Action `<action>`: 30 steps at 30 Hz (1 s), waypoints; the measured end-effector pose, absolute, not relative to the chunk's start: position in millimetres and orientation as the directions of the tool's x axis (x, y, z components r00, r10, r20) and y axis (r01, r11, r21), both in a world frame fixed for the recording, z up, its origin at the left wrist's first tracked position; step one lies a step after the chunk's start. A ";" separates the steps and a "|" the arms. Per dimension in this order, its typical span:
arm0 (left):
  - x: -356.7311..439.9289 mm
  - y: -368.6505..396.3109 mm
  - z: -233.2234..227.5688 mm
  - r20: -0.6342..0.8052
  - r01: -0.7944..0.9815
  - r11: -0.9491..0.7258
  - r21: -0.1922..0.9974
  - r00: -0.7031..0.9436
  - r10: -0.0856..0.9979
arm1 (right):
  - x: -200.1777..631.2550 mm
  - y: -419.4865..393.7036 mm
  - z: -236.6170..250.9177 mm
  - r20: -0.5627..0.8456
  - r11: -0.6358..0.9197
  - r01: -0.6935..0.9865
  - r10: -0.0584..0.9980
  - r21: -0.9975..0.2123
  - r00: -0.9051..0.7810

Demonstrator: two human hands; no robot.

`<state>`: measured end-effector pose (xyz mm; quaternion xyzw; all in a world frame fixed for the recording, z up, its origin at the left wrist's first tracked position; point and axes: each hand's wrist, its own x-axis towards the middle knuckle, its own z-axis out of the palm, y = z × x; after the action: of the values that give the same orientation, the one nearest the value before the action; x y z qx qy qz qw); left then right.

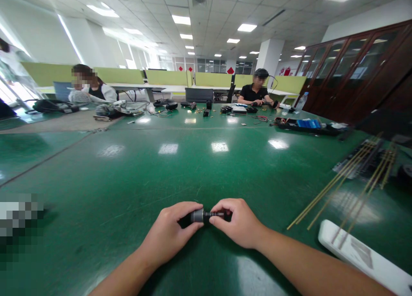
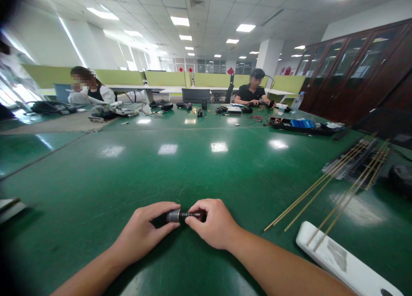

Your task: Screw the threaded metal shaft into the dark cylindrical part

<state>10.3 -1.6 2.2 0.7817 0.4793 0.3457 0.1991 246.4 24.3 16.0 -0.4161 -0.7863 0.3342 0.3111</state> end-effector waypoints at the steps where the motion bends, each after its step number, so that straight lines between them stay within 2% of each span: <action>1: 9.8 -1.8 2.3 0.352 0.610 -0.463 0.643 0.302 0.886 | 246.3 24.2 15.8 0.210 0.429 0.447 0.863 -0.785 -0.459; 30: 6.2 -2.1 4.1 0.364 0.622 -0.461 0.633 0.286 0.886 | 247.5 23.3 19.8 0.201 0.394 0.448 0.886 -0.802 -0.418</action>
<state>6.2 -2.1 4.1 0.7795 0.4837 0.3505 0.1886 247.5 23.3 19.8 -0.4330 -0.7703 0.3400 0.3218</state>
